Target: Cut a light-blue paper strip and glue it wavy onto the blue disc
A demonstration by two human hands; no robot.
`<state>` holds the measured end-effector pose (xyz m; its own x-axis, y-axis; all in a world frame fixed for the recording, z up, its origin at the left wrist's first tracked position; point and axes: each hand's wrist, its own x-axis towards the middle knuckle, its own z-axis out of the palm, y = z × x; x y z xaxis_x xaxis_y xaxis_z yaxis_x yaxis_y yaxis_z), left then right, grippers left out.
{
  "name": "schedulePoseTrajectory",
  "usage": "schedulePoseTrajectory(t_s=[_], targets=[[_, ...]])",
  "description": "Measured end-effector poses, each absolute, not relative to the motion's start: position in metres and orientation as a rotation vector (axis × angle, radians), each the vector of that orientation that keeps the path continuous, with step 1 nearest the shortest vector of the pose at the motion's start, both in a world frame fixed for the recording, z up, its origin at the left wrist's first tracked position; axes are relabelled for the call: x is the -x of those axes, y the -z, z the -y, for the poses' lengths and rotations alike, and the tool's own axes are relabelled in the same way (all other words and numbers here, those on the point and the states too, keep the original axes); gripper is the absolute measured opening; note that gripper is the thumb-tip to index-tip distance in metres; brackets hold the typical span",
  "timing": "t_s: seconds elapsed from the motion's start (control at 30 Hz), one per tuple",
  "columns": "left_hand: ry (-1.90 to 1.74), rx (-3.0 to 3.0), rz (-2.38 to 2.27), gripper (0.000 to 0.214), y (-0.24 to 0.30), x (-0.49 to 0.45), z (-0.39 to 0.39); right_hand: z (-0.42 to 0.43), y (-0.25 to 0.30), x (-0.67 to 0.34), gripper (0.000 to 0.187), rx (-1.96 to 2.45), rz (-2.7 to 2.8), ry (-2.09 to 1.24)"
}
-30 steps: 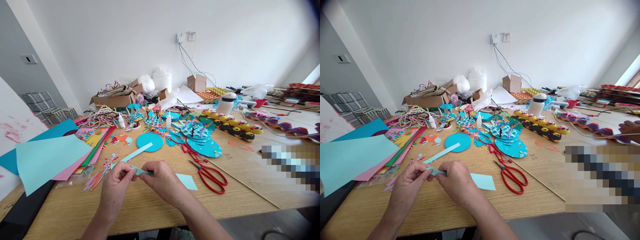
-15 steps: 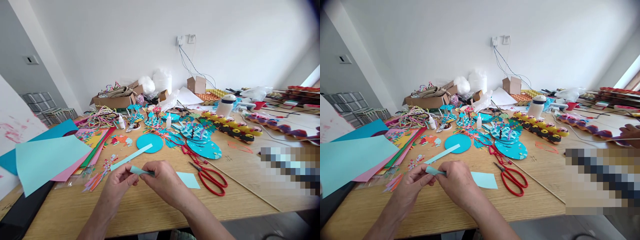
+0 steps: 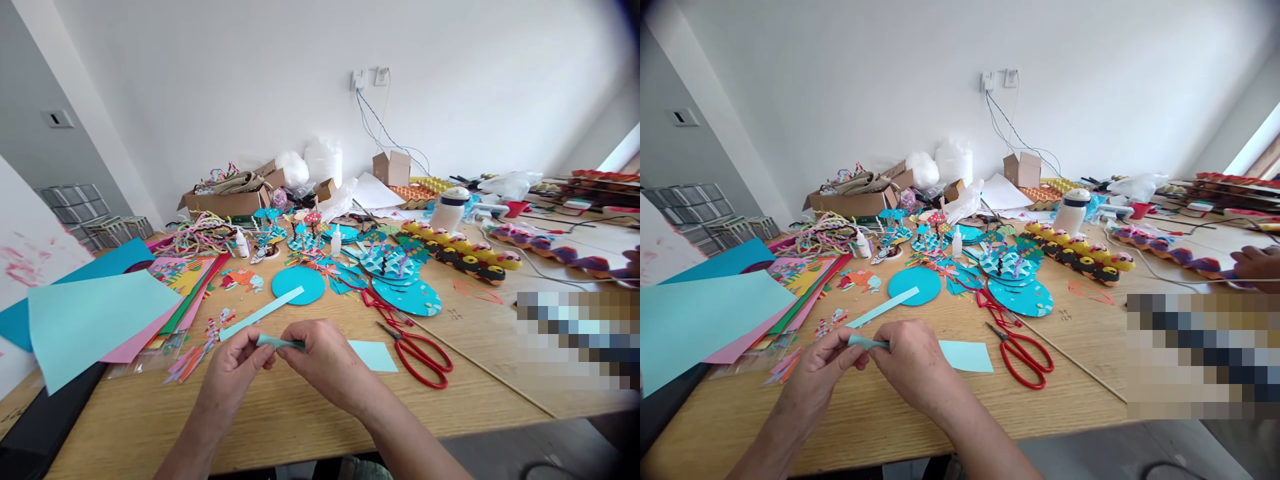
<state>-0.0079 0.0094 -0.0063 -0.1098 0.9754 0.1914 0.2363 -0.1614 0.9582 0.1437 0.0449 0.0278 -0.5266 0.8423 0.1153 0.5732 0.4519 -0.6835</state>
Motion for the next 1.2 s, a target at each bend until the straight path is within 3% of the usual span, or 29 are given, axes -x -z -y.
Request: schedulePoseTrajectory(t_s=[0.23, 0.4, 0.53, 0.67, 0.83, 1.03, 1.2], targets=[[-1.431, -1.39, -1.422, 0.015, 0.006, 0.018, -0.009, -0.044, -0.024, -0.155, 0.012, 1.199, 2.308, -0.747], [-1.422, -1.202, -1.387, 0.014, 0.004, 0.031, -0.006, -0.045, -0.023, -0.174, 0.022, 1.244, 2.313, -0.738], [-1.268, -1.327, -1.476, 0.015, -0.002, 0.041, -0.008, -0.046, -0.022, -0.176, 0.017, 1.263, 2.369, -0.733], [-1.148, -1.871, -1.664, 0.03, -0.014, 0.04, -0.011, -0.046, -0.02, -0.168, 0.018, 1.278, 2.476, -0.6], [-0.64, -2.414, -1.503, 0.013, -0.027, 0.022, -0.013, -0.043, -0.019, -0.163, 0.016, 1.269, 2.542, -0.513], [-0.329, -2.481, -1.544, 0.007, -0.024, 0.011, -0.021, -0.041, -0.016, -0.164, 0.011, 1.291, 2.534, -0.485], [-0.166, -2.382, -1.579, 0.016, -0.025, 0.01, -0.028, -0.042, -0.017, -0.169, 0.012, 1.242, 2.552, -0.506]])
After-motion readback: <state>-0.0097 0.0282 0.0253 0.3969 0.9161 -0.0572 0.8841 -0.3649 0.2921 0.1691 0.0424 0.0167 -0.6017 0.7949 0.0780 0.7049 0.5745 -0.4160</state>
